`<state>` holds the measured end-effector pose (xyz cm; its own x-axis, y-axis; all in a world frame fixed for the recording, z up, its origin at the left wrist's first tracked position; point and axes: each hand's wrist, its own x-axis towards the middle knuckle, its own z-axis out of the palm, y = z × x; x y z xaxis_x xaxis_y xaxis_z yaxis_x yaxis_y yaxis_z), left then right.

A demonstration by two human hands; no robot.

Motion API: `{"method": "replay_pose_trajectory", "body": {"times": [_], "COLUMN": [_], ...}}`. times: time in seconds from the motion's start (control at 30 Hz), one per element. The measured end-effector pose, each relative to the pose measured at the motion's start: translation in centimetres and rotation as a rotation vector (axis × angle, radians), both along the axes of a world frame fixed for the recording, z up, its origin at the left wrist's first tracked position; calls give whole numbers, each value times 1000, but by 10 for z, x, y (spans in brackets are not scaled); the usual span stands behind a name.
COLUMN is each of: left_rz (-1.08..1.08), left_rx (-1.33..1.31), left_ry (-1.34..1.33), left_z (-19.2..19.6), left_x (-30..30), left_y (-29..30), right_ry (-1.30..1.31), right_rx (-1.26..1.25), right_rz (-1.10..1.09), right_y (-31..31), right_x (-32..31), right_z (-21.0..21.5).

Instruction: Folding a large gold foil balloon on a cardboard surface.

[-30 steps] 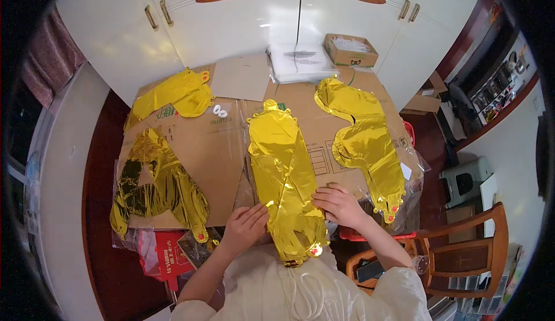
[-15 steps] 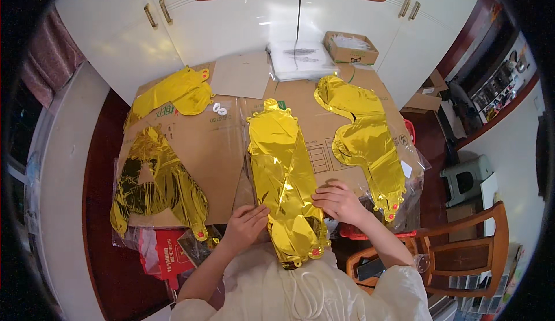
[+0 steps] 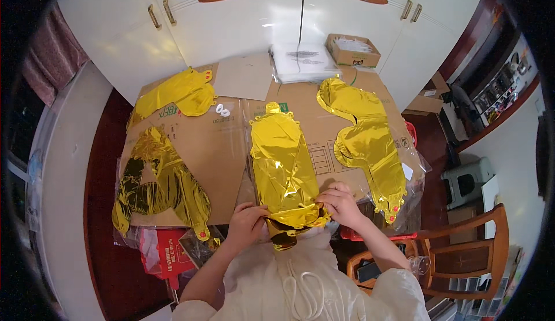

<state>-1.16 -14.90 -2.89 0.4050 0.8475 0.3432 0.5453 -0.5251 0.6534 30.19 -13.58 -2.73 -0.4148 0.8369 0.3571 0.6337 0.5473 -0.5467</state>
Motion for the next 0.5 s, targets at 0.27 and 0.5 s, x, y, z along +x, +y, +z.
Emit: {"method": "replay_pose_trajectory", "body": {"times": [0.27,0.5], "left_rz": [279,443], "left_rx": [-130,-222], "left_ry": [14,-30], "left_z": [2,-1], "left_x": [13,28], "left_y": [-9,-8], "right_ry": [61,88], "right_rx": [-106,-114], "right_rz": [-176,-358], "right_y": [-6,-5], "right_x": [-10,-29], "right_z": [-1,2]}}
